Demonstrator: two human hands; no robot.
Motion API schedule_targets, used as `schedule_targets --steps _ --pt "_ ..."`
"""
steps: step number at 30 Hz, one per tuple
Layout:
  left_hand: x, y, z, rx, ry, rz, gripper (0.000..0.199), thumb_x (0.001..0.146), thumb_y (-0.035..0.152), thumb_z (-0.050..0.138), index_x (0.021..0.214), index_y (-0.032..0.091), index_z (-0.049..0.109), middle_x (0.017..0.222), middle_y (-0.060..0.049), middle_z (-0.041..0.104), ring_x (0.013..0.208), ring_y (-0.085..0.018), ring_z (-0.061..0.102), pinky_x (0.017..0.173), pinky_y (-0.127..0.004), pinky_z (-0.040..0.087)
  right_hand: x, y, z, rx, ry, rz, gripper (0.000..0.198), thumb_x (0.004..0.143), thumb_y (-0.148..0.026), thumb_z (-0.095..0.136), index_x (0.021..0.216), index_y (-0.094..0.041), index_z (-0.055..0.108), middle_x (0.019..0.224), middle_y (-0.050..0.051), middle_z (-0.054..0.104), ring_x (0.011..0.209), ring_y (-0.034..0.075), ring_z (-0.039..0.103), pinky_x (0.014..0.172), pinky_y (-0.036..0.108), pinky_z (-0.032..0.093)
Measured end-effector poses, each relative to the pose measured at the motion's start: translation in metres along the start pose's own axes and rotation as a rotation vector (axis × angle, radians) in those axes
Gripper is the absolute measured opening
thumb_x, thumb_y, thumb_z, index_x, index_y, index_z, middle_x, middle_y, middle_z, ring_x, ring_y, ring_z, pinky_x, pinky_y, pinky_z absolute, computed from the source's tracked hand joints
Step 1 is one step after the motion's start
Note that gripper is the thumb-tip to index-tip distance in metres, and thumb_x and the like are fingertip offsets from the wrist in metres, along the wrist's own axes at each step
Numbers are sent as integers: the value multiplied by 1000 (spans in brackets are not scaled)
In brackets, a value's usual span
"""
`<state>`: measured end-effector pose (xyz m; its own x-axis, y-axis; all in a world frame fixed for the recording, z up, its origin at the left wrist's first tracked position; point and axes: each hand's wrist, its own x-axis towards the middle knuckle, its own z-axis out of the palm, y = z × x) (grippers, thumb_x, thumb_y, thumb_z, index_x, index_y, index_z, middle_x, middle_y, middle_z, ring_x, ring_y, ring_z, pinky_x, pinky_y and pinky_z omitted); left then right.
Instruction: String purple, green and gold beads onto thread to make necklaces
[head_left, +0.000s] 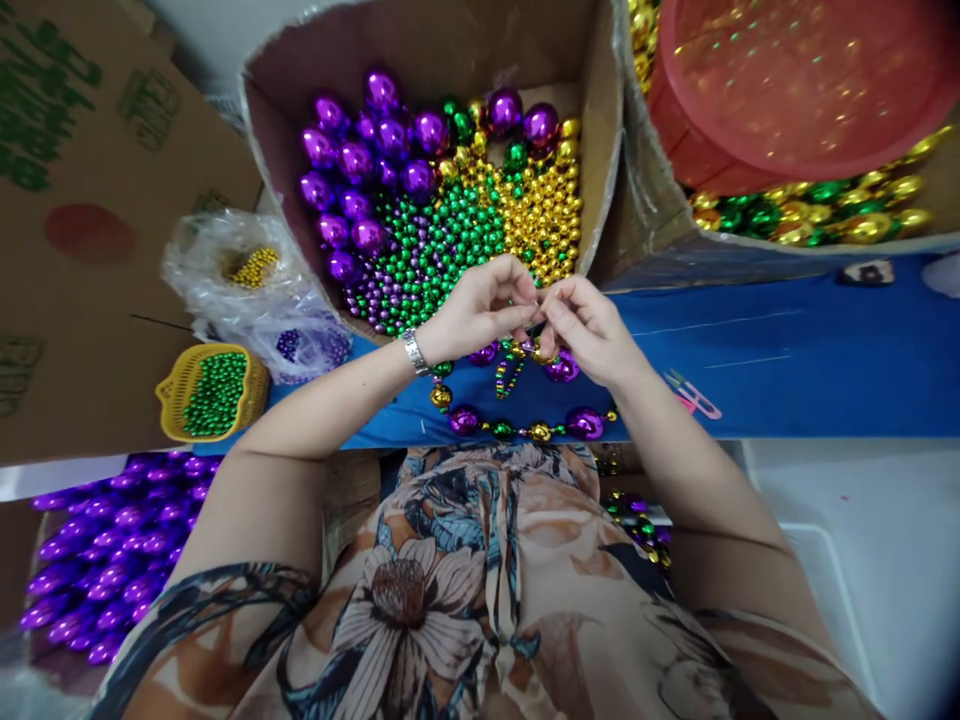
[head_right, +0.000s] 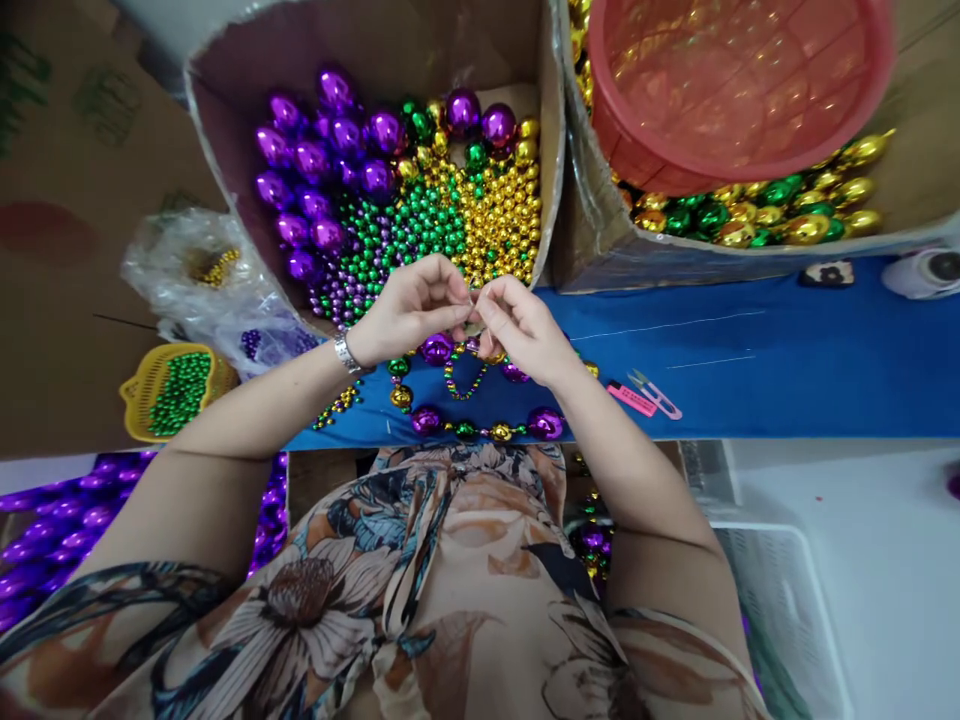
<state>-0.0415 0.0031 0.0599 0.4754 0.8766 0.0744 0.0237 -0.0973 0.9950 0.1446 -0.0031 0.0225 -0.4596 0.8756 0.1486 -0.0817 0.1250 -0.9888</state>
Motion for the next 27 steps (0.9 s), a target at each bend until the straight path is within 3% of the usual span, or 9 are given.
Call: schedule_targets --steps 7,13,19,23,27 --pt "-1 0 -1 -3 47 -71 21 80 19 70 87 19 50 73 1 60 70 -14 67 60 -27 54 -3 -4 6 -175 95 -35 30 90 -56 55 92 -26 54 75 -3 59 59 8 57 53 23 44" --pt "-7 2 0 -63 41 -106 21 78 22 69 85 19 49 77 -1 65 70 -13 67 62 -27 56 -6 -5 -2 -366 291 -89 27 92 -51 53 87 -25 56 63 -4 49 56 11 45 54 27 36" --pt "-10 -1 -4 -62 43 -27 11 79 24 66 77 19 58 80 -2 66 67 -10 64 64 -27 54 -10 -12 -21 -637 269 -24 24 92 -43 53 82 -22 57 57 -4 43 53 11 38 55 28 29" --pt "-8 3 -7 138 -29 39 11 83 19 57 74 20 63 72 -1 63 65 -10 60 62 -27 50 -11 -16 -29 -819 230 -60 23 92 -41 51 82 -22 59 68 0 54 62 14 47 61 29 33" --pt "-6 7 -6 623 -79 190 22 82 10 46 79 20 66 80 -4 64 74 -13 60 68 -29 48 -13 -19 -34 -947 151 -51 23 93 -39 47 84 -22 60 78 4 59 72 18 53 68 32 36"
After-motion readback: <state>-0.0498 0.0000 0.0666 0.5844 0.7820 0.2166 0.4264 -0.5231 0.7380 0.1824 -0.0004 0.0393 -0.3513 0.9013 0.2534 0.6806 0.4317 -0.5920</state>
